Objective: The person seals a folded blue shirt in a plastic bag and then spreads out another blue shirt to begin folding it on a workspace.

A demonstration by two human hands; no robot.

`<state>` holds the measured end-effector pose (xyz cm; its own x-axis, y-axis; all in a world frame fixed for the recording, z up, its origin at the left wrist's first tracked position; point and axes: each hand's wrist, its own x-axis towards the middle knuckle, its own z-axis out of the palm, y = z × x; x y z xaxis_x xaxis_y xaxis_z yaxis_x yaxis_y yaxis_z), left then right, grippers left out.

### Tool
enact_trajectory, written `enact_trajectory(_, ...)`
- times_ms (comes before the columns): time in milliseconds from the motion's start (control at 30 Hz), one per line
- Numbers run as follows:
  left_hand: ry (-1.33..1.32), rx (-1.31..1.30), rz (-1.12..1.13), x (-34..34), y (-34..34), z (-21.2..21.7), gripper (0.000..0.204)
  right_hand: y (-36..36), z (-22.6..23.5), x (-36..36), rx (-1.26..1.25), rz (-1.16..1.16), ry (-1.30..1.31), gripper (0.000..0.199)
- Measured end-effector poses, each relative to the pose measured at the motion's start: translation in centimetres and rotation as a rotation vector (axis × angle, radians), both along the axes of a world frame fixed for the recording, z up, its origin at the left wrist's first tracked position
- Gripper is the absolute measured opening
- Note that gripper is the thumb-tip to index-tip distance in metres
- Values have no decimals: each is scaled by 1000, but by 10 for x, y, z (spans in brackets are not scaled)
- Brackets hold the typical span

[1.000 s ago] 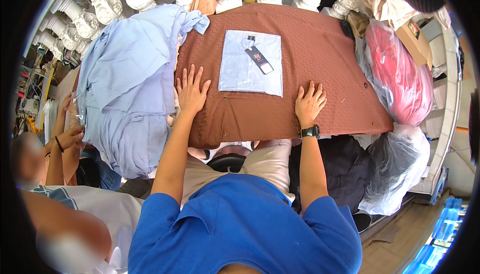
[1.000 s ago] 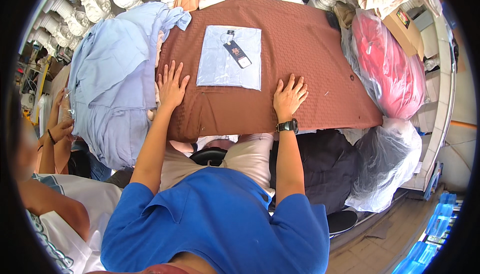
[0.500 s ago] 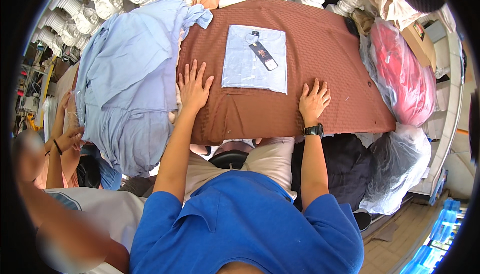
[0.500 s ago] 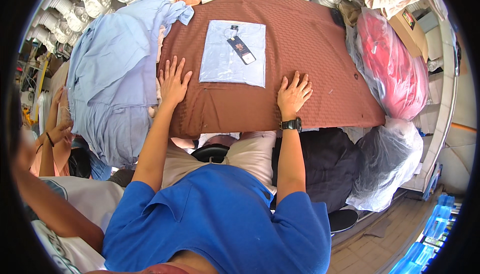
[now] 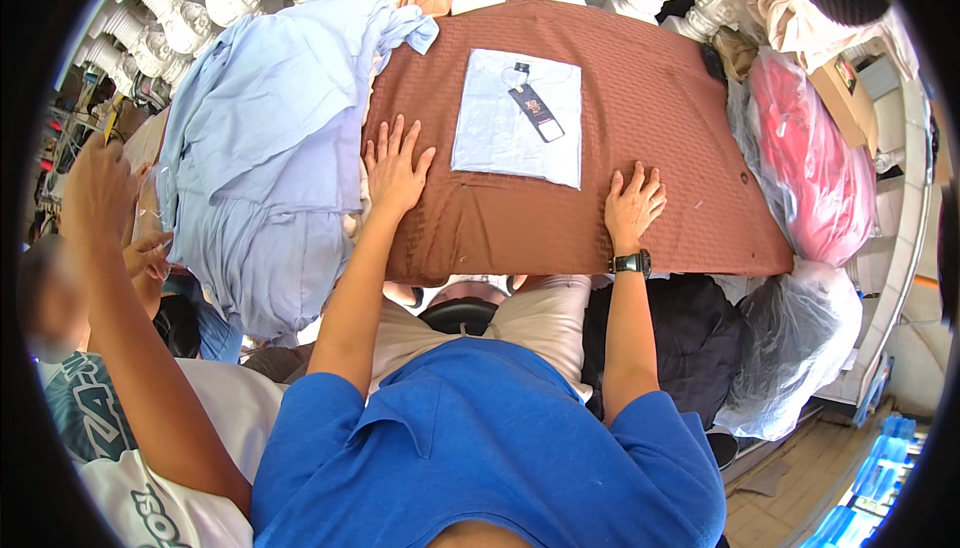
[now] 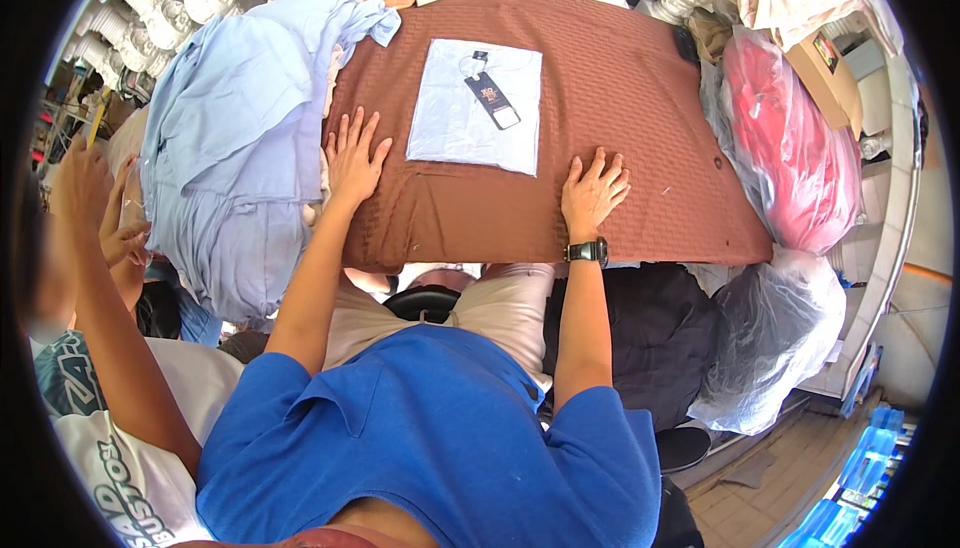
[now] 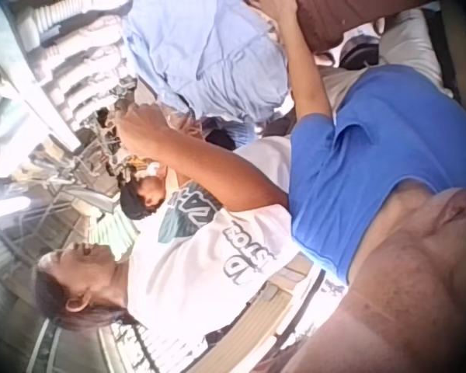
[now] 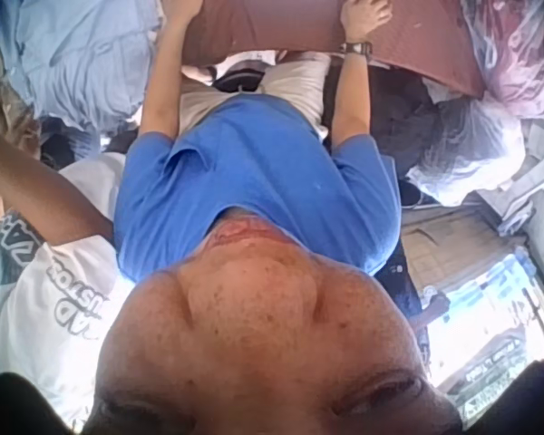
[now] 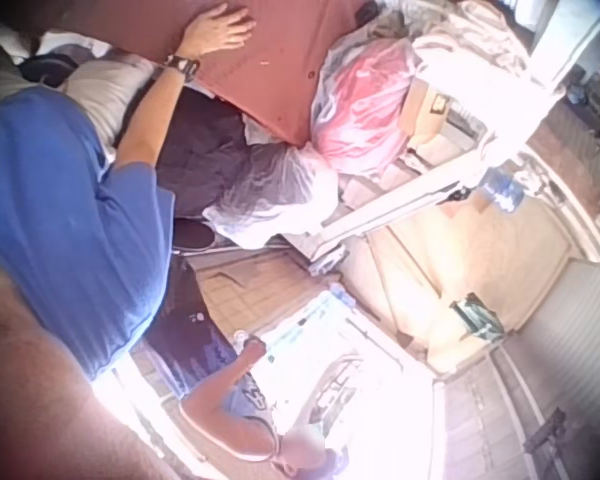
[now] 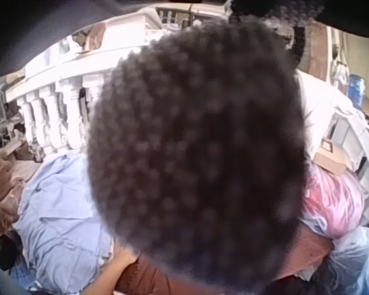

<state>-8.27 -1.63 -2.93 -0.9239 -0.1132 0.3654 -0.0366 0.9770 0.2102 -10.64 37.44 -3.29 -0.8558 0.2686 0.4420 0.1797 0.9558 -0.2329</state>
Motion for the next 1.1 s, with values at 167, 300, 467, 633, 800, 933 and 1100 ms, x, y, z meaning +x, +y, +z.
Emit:
enact_trajectory(167, 144, 281, -98, 4, -7, 8, 39, -28, 37, 13, -231, 233, 105, 39)
enact_trajectory(300, 28, 697, -122, -4, 28, 43, 33, -51, 32, 12, -472, 209, -112, 39)
enact_trajectory(467, -194, 851, -10, -18, 40, 23, 43, -72, 52, -7, -708, 72, -442, 49)
enact_trajectory(633, -371, 1185, 82, -35, 38, 26, 40, -57, 36, -21, -1290, 202, -483, 48)
enact_trajectory(800, -715, 1807, -165, -22, 66, 54, 17, -83, 24, -4, -2373, 132, 44, 57)
enact_trajectory(933, -685, 1834, -213, 5, 97, 63, 24, -109, 46, 11, -2456, 253, -113, 59)
enact_trajectory(1100, -729, 1519, -245, 33, 114, 69, 33, -100, 39, 0, -2337, 362, 132, 43)
